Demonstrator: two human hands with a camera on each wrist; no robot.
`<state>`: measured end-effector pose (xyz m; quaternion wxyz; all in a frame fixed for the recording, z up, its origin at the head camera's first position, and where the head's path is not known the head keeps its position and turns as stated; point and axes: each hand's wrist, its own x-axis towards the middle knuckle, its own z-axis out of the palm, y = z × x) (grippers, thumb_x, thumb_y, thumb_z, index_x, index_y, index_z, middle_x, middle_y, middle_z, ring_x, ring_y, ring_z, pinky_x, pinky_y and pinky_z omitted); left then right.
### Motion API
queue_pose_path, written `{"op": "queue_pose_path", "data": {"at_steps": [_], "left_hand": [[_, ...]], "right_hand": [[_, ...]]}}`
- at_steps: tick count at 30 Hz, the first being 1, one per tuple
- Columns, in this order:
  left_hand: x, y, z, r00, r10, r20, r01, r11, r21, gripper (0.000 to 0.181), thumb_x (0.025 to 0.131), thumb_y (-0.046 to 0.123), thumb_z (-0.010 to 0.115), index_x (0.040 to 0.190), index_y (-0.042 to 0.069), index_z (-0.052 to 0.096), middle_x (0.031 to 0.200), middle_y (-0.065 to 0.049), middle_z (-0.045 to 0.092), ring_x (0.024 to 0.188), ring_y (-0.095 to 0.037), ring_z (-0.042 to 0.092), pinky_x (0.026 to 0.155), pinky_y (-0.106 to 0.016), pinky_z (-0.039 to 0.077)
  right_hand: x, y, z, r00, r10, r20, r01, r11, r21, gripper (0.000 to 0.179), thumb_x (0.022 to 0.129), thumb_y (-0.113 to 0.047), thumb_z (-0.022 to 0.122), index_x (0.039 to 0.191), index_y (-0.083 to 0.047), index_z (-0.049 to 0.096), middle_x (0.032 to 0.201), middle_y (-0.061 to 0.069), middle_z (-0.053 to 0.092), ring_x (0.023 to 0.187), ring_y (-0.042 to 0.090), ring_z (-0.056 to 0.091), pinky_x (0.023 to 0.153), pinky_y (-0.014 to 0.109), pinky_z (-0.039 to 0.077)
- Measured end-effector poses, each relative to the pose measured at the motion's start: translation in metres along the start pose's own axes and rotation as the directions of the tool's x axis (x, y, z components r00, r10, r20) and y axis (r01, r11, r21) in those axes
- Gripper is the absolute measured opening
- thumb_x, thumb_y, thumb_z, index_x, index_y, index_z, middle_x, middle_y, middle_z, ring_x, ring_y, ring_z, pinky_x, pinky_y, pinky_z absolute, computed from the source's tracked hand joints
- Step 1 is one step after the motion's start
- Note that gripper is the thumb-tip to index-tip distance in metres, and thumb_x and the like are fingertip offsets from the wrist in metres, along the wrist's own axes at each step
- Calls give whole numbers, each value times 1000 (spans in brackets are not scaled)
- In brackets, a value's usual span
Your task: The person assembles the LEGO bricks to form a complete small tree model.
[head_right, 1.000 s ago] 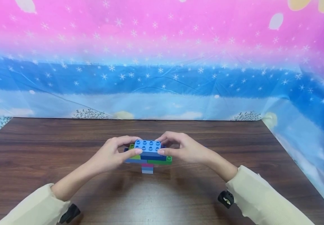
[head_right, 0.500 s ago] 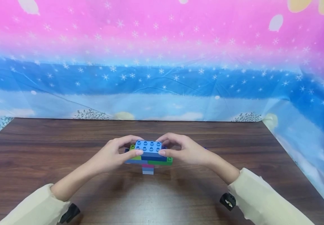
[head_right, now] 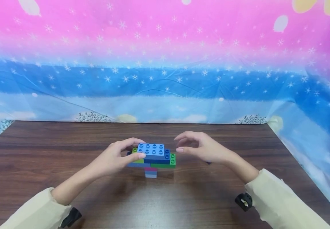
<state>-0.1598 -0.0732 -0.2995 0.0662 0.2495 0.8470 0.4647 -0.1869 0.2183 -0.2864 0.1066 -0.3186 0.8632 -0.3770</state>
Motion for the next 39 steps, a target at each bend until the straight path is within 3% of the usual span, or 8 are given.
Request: {"op": "queue_pose_path", "data": {"at_steps": [8,14,25,31,39], "left_hand": [[-2,-2,0,1000,4,-15,-4,1000,-8,33,88,31,61,115,13,59,94,-2,61,78,-16,53,64,-30,44],[-2,-1,1,1000,1,-23,-1,1000,-10,33,88,31,61,116,13,59,94,-2,62,79,-16,54,64,-30,45],[-2,0,2,1000,-5,-26,5,1000,-12,33,88,31,61,116,13,59,96,-3,62,80,-15,56,64,-28,46],[-2,0,1,1000,-3,-24,2,1000,-20,33,88,30,61,116,13,59,95,-2,62,80,-15,55,65,-29,46],[-1,1,1,1000,8,-18,-8,1000,-9,32,88,30,61,115,13,59,95,-2,61,80,-14,55,65,-29,46]], "right_hand": [[-11,32,-23,997,73,31,-68,987,-146,38,86,-32,64,120,-19,56,118,-1,57,112,21,51,87,45,42],[-23,54,-31,978,176,116,-162,980,-120,48,82,-29,68,123,-9,55,125,8,52,120,32,42,89,47,41],[-35,81,-31,977,167,129,-157,984,-89,41,80,-17,71,117,-7,57,121,13,48,105,31,45,74,32,46],[-38,87,-31,984,144,104,-134,986,-94,36,80,-9,70,115,-6,59,117,13,51,103,31,47,75,35,47],[-39,89,-29,986,151,68,-142,982,-124,34,80,-13,70,113,-9,60,113,10,53,100,28,49,77,38,45]]}}
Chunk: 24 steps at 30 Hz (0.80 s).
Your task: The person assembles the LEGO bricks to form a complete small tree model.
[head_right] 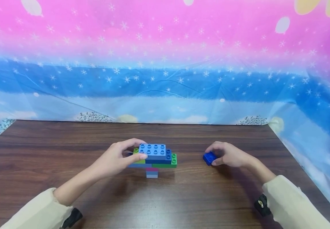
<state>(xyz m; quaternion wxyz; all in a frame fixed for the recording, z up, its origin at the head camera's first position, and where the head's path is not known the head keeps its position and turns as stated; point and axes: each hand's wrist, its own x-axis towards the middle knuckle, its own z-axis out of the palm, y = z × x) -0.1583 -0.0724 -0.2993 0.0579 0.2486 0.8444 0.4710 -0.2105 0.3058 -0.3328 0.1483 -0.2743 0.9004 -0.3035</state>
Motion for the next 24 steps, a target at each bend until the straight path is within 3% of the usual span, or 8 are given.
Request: {"op": "queue_pose_path", "data": {"at_steps": [8,13,19,24], "left_hand": [[0,0,1,1000,3,-12,-3,1000,7,32,88,30,61,115,12,59,94,-2,61,80,-15,55,65,-28,46],[0,0,1,1000,5,-16,-5,1000,8,32,88,30,62,115,12,60,94,-2,61,80,-14,56,65,-28,46],[0,0,1,1000,6,-17,-6,1000,12,32,88,30,62,114,12,60,93,-2,61,79,-15,56,65,-29,46],[0,0,1,1000,8,-16,-8,1000,5,32,88,30,62,114,12,60,94,-2,62,80,-15,56,66,-29,46]], "right_hand": [[2,0,2,1000,-4,-24,3,999,-44,32,80,-19,71,109,-11,61,103,4,56,89,22,50,71,32,44],[5,-6,2,999,-9,-40,8,1000,-23,33,80,-24,71,109,-13,61,103,3,58,92,21,53,72,32,46],[10,-24,-2,997,-54,-53,53,998,-17,35,80,-28,70,111,-15,60,108,0,60,100,20,56,79,36,47],[15,-51,-5,990,-122,-69,118,992,-52,35,82,-28,69,113,-16,59,107,-1,60,98,18,56,79,35,48]]}}
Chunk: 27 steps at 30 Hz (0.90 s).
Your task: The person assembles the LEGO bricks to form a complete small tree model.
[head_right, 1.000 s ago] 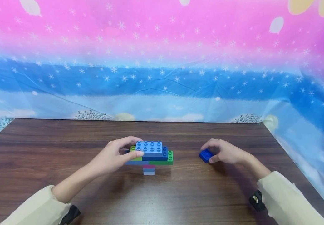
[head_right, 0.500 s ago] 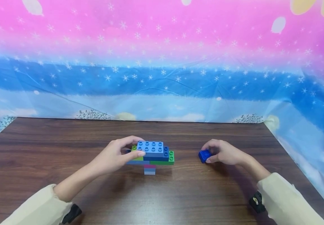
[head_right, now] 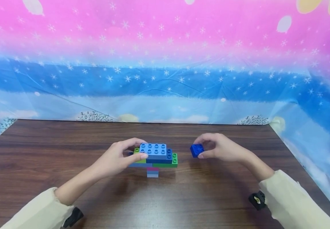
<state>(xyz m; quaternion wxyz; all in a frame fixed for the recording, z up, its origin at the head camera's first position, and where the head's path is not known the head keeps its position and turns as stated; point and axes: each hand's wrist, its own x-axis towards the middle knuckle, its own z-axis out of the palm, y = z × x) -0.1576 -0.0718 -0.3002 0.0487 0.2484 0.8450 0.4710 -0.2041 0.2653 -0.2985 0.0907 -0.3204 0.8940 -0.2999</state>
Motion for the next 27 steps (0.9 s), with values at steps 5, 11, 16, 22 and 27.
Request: {"op": "queue_pose_path", "data": {"at_steps": [5,11,16,22,27], "left_hand": [[0,0,0,1000,1,-2,-1,1000,1,32,88,30,62,114,12,60,94,-1,62,81,-14,56,66,-29,46],[0,0,1,1000,-2,-2,2,1000,0,32,87,29,62,114,12,60,93,-1,62,81,-14,56,66,-29,46],[0,0,1,1000,-3,-1,3,1000,4,31,87,29,62,113,12,60,93,-1,62,81,-14,56,67,-28,46],[1,2,0,1000,0,-1,0,1000,13,30,87,28,63,113,12,60,92,0,62,82,-15,57,68,-29,47],[1,2,0,1000,-3,3,3,1000,16,31,87,28,63,113,13,60,91,0,62,83,-15,57,68,-29,46]], "right_hand": [[8,-28,-3,999,-37,-27,37,999,25,36,83,-25,69,116,-16,58,101,-1,60,90,16,60,77,33,49],[17,-60,-1,993,-89,-75,92,995,33,34,83,-20,69,115,-14,59,100,-2,60,85,14,59,74,33,50],[22,-77,5,987,-121,-101,124,992,21,33,84,-18,68,115,-12,60,101,-3,60,85,13,58,74,34,49],[29,-89,12,981,-150,-124,149,989,-14,33,83,-19,69,114,-12,60,102,-4,60,85,11,57,75,37,48],[35,-97,18,979,-166,-121,167,986,-6,34,82,-19,69,114,-13,60,104,-4,60,86,11,55,73,35,48]]}}
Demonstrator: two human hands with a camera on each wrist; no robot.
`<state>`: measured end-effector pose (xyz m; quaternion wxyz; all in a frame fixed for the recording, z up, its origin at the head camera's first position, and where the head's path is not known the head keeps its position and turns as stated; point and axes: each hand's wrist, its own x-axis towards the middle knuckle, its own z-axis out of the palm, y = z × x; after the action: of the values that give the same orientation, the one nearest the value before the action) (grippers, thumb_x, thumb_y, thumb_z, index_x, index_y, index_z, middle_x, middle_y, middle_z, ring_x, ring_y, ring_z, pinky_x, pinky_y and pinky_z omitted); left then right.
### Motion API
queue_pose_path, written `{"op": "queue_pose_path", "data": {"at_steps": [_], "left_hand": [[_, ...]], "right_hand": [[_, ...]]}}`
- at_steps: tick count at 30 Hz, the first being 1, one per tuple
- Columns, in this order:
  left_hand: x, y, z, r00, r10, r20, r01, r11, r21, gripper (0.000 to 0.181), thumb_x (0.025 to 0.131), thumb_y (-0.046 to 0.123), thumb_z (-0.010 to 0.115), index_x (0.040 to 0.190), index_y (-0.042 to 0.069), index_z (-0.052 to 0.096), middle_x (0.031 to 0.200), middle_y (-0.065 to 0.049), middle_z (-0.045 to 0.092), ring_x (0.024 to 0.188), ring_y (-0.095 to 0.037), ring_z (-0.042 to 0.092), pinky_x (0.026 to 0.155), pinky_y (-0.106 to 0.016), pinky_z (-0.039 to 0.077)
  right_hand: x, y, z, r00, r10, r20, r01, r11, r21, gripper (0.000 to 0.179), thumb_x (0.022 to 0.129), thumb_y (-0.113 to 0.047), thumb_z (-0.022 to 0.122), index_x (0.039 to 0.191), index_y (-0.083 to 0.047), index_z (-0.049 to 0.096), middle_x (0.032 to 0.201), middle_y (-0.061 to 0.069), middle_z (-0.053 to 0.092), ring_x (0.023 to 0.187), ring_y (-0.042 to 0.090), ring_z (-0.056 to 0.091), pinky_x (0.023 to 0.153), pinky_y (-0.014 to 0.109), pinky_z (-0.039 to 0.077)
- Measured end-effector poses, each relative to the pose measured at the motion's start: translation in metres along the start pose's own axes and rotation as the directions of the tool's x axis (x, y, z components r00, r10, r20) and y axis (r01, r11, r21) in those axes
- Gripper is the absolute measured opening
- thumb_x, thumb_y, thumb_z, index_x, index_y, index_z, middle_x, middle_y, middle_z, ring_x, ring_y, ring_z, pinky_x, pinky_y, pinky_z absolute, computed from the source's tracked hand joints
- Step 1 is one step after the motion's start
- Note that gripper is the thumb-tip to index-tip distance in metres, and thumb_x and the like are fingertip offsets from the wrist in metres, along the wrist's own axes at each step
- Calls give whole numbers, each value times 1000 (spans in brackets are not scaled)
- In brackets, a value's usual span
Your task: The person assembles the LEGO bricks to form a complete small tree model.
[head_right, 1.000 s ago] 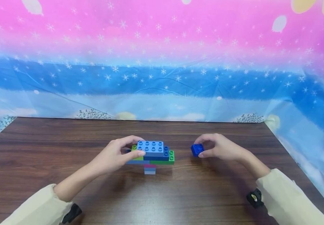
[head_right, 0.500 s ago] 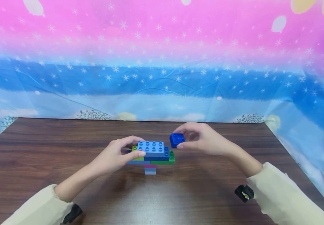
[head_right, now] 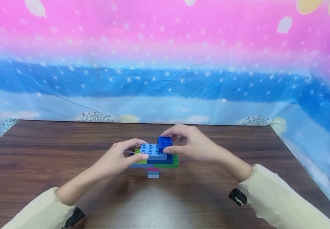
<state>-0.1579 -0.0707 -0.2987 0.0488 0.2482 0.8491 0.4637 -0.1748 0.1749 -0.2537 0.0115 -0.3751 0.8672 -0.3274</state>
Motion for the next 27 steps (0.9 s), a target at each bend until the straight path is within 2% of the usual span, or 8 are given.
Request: {"op": "queue_pose_path", "data": {"at_steps": [14,21,27], "left_hand": [[1,-1,-1,999,41,7,-41,999,4,31,87,29,62,112,10,60,89,2,62,83,-14,58,69,-29,47],[1,-1,-1,998,64,6,-64,998,10,31,88,28,62,113,9,59,89,1,62,84,-13,58,70,-29,47],[1,-2,-1,998,60,6,-60,998,16,33,88,29,62,115,10,59,91,1,62,86,-14,58,71,-30,47]], "right_hand": [[13,-6,15,996,-94,-6,95,995,14,32,82,-15,69,113,-8,60,104,-2,61,85,11,55,76,39,48],[14,-8,18,996,-86,-19,86,996,4,33,81,-13,70,111,-7,61,100,-3,61,82,10,54,73,36,49],[15,-8,20,996,-88,-23,88,996,-14,31,81,-14,70,111,-6,61,98,-2,61,81,11,53,72,39,48]]}}
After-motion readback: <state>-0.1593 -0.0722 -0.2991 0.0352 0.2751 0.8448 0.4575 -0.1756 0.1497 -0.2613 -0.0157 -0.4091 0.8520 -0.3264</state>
